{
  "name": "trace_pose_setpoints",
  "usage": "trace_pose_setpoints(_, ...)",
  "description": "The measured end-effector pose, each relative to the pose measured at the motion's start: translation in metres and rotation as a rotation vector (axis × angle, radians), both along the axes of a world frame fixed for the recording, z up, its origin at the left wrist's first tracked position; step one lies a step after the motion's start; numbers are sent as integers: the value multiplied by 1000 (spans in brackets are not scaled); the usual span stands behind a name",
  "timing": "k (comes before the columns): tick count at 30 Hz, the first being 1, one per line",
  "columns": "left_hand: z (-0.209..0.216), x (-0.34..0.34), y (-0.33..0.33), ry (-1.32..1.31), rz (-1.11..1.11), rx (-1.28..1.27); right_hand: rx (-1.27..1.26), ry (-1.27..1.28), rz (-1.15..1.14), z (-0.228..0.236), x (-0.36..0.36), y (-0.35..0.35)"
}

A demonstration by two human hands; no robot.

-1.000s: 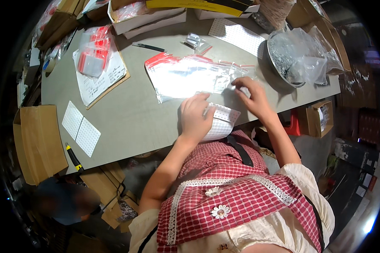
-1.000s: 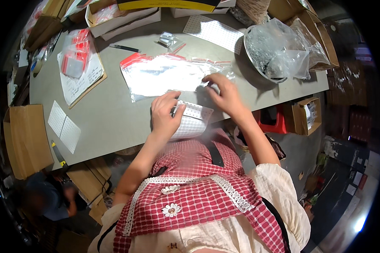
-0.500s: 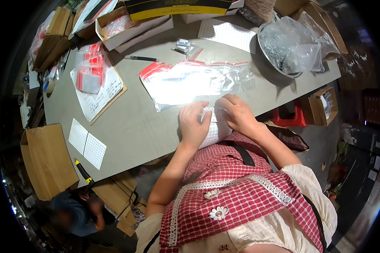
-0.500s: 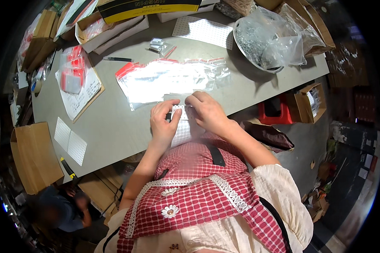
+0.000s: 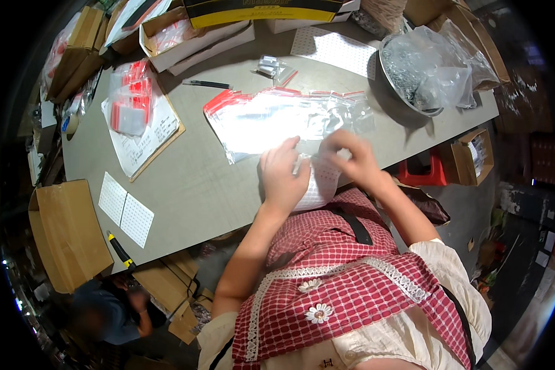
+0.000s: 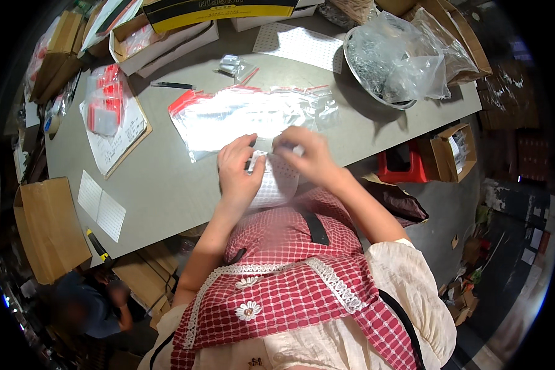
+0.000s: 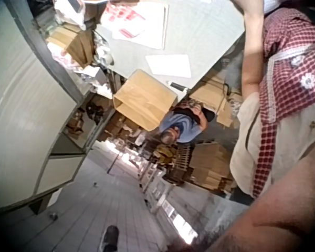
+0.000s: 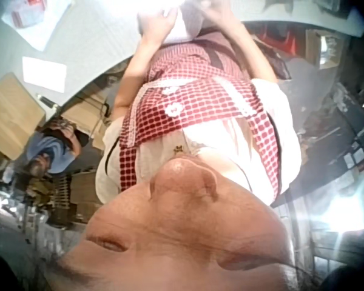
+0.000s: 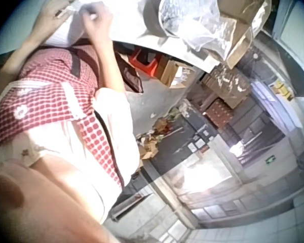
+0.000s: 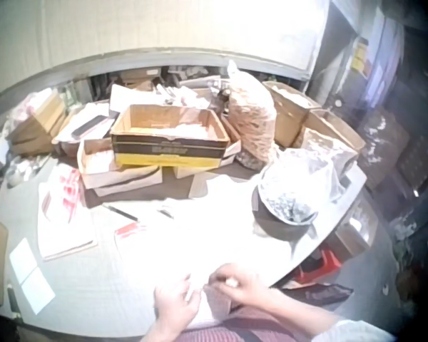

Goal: The person places small plastic parts and white labels into clear plastic bags, then places the filled bags into a cardboard box.

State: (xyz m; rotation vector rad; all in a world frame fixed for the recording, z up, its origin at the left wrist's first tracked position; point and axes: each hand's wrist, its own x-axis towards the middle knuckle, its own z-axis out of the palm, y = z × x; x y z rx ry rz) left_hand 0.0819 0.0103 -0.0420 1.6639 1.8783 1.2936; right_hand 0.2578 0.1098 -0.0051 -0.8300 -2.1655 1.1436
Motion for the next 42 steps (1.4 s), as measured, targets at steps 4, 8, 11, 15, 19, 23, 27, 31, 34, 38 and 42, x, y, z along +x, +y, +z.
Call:
trace_pose_setpoints(4, -7, 16, 16, 149, -93, 47, -678, 87, -51, -23, -12, 53)
trace_pose_setpoints(8, -15, 29, 16, 168, -153, -50, -725, 7, -14, -41, -18, 85)
trace_pose_setpoints(11, -17, 32, 10, 158, -183, -83, -574, -165, -169, -40, -10, 104)
trace_pose_setpoints(15, -21, 34, 7, 163, -181, -58, -514, -352, -8, -28, -19, 105)
trace_pose_setpoints(19, -24, 38, 7, 134, -178, -58, 265, -469, 48, -44, -32, 84)
trace_pose_setpoints(23, -18, 33, 5, 161, -114, -16, 322, -723, -110, -33, -28, 84)
trace_pose_setpoints(27, -18, 25, 8, 193, -92, -40, 193, -754, -111, -11, -19, 93)
trace_pose_setpoints(31, -26, 35, 5, 176, -121, -33, -185, -333, 44, -15, -39, 81)
trace_pose_setpoints(34, -24, 42, 4, 145, -168, -96, 88, -351, 65, -36, -54, 72)
trace_pose_setpoints(38, -23, 41, 4, 143, -134, -83, 513, -593, 16, -31, -60, 58)
trace_pose_setpoints(42, -13, 14, 17, 173, -37, -28, 351, -779, -138, -15, -33, 80)
